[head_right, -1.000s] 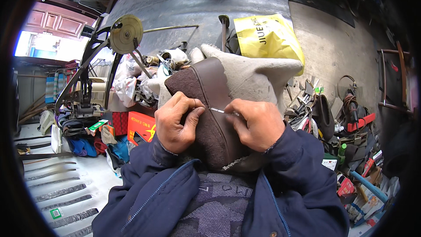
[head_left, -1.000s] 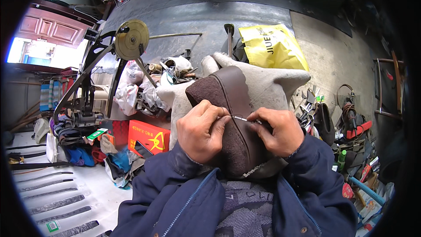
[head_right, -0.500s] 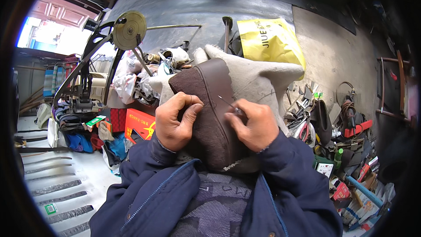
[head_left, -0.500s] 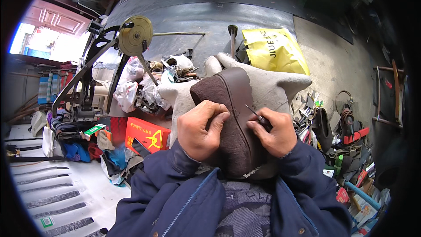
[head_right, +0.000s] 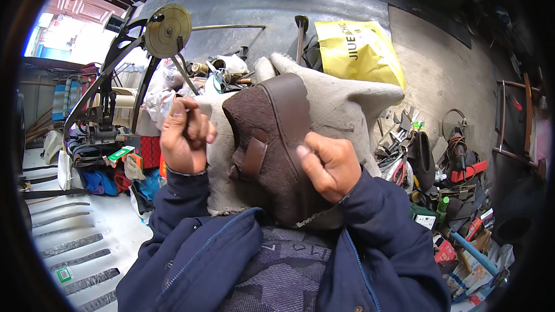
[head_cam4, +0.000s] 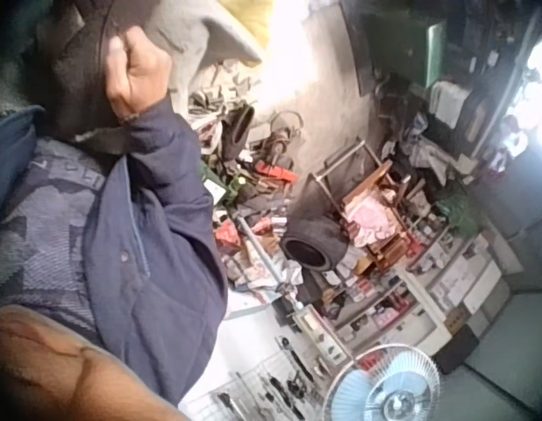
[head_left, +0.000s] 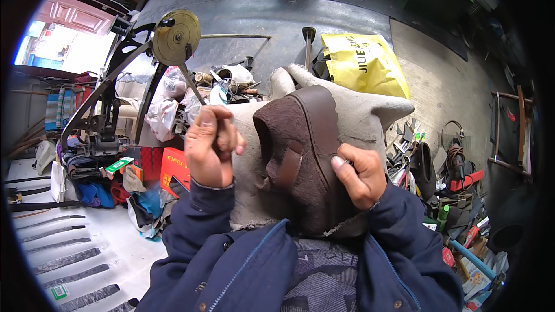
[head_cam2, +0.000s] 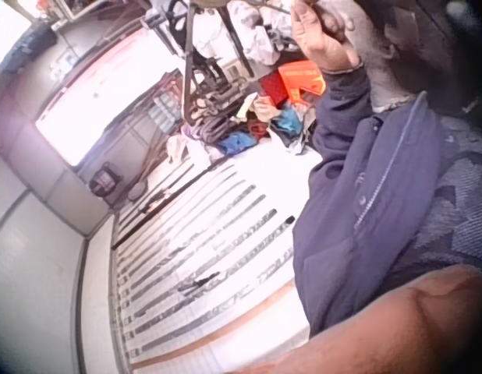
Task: The person hand-sews a brown shoe upper mounted on a last using a needle and thread. They repeatedly pierce the leather along a seam, pull the thread through, and adjust the shoe position to continue stitching along the edge.
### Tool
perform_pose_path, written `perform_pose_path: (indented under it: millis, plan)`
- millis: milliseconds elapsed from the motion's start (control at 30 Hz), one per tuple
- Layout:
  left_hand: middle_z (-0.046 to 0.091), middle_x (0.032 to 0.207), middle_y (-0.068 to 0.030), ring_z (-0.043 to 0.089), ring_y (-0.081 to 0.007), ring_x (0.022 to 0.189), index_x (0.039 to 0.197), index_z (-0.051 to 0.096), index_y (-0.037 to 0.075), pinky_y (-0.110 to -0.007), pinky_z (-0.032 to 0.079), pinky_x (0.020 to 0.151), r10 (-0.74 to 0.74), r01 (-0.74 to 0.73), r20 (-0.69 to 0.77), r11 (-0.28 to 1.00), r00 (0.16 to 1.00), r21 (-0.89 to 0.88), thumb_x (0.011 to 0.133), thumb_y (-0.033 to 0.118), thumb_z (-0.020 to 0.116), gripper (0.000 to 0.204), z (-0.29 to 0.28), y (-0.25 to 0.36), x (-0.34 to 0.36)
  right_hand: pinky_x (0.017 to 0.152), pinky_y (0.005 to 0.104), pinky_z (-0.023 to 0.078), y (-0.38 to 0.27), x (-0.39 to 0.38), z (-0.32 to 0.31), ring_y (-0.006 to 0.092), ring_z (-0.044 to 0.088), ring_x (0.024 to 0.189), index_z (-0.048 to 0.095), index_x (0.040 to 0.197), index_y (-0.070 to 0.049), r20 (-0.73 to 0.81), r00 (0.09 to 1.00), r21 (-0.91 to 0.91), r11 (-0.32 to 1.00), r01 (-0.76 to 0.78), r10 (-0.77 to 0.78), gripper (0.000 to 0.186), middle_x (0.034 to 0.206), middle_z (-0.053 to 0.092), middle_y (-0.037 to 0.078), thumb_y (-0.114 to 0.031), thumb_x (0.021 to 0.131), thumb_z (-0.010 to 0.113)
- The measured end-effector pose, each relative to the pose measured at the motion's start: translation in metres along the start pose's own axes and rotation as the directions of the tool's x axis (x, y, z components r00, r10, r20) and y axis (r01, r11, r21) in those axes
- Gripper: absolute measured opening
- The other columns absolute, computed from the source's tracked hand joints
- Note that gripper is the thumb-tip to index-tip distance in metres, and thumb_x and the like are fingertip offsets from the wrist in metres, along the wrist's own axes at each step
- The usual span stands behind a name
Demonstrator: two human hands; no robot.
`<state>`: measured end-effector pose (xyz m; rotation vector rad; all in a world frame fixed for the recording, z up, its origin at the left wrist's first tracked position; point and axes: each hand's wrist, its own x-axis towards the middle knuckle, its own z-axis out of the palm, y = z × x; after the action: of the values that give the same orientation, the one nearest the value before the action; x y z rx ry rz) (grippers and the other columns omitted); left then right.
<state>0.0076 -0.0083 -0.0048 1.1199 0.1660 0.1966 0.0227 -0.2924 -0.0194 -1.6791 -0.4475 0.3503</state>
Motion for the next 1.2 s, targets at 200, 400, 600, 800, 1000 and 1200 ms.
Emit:
perform_pose_path:
  millis: [200,400,600,800,1000,1200]
  plan:
    - [0.022,0.06,0.0062,0.023,-0.0072,0.049,0.112,0.063,0.006,-0.028,0.032,0.053,0.132,-0.136,-0.057,0.989,0.99,-0.059,0.115,0.031,0.048,0.029,-0.064,0.028,0.034,0.054,0.0415,0.047,0.012,-0.008,0.01,0.0394,0.059,0.058,0.051,0.074,-0.003,-0.061,0.989,-0.214,0.969,0.121,-0.136,0.019,0.065,0.054,0.017,-0.002,0.086,0.066]
    - [0.022,0.057,0.0073,0.02,-0.0068,0.046,0.109,0.063,0.003,-0.028,0.03,0.049,0.061,-0.063,-0.238,0.998,0.969,-0.001,0.114,0.031,0.05,0.031,-0.124,0.026,0.018,0.052,0.0418,0.046,0.02,-0.004,0.013,0.0375,0.056,0.055,0.047,0.073,-0.004,-0.035,0.977,-0.281,0.94,0.191,-0.209,0.021,0.063,0.049,0.015,0.001,0.084,0.065]
    - [0.026,0.057,0.0055,0.026,-0.01,0.047,0.109,0.065,0.005,-0.032,0.035,0.053,-0.145,0.122,-0.194,0.984,0.97,-0.127,0.113,0.031,0.051,0.031,-0.16,-0.003,0.012,0.052,0.0424,0.046,0.024,-0.006,0.014,0.0385,0.056,0.055,0.047,0.074,-0.004,-0.084,0.963,-0.286,0.932,0.222,-0.255,0.021,0.064,0.049,0.015,0.0,0.085,0.065]
    - [0.065,0.101,-0.01,0.07,-0.028,0.094,0.092,0.057,0.008,-0.053,0.063,0.078,-0.297,0.419,-0.357,0.843,0.885,0.338,0.11,0.041,0.051,0.038,-0.158,0.055,-0.005,0.054,0.0397,0.045,0.021,-0.008,0.012,0.0361,0.055,0.055,0.051,0.079,-0.002,-0.161,0.973,-0.141,0.979,0.145,-0.167,0.02,0.066,0.051,0.016,-0.005,0.093,0.065]
    - [0.064,0.128,-0.0134,0.066,-0.0258,0.122,0.13,0.052,0.003,-0.039,0.059,0.096,0.13,-0.066,-0.07,0.815,0.989,0.576,0.104,0.008,0.063,0.028,-0.049,0.042,-0.036,0.062,0.026,0.041,0.031,-0.014,-0.011,0.0092,0.049,0.064,0.058,0.083,-0.004,-0.231,0.958,0.242,0.964,-0.112,0.169,0.031,0.071,0.059,-0.001,-0.022,0.108,0.055]
    - [0.061,0.136,-0.0106,0.059,-0.0196,0.127,0.145,0.048,-0.001,-0.035,0.047,0.108,-0.497,0.379,0.181,0.811,0.849,0.446,0.096,0.017,0.076,0.06,0.032,0.015,-0.025,0.08,0.0306,0.051,0.041,-0.018,-0.06,0.0183,0.062,0.08,0.061,0.126,0.0,-0.506,0.856,-0.405,0.905,-0.132,-0.101,0.025,0.091,0.064,0.009,-0.008,0.102,0.056]
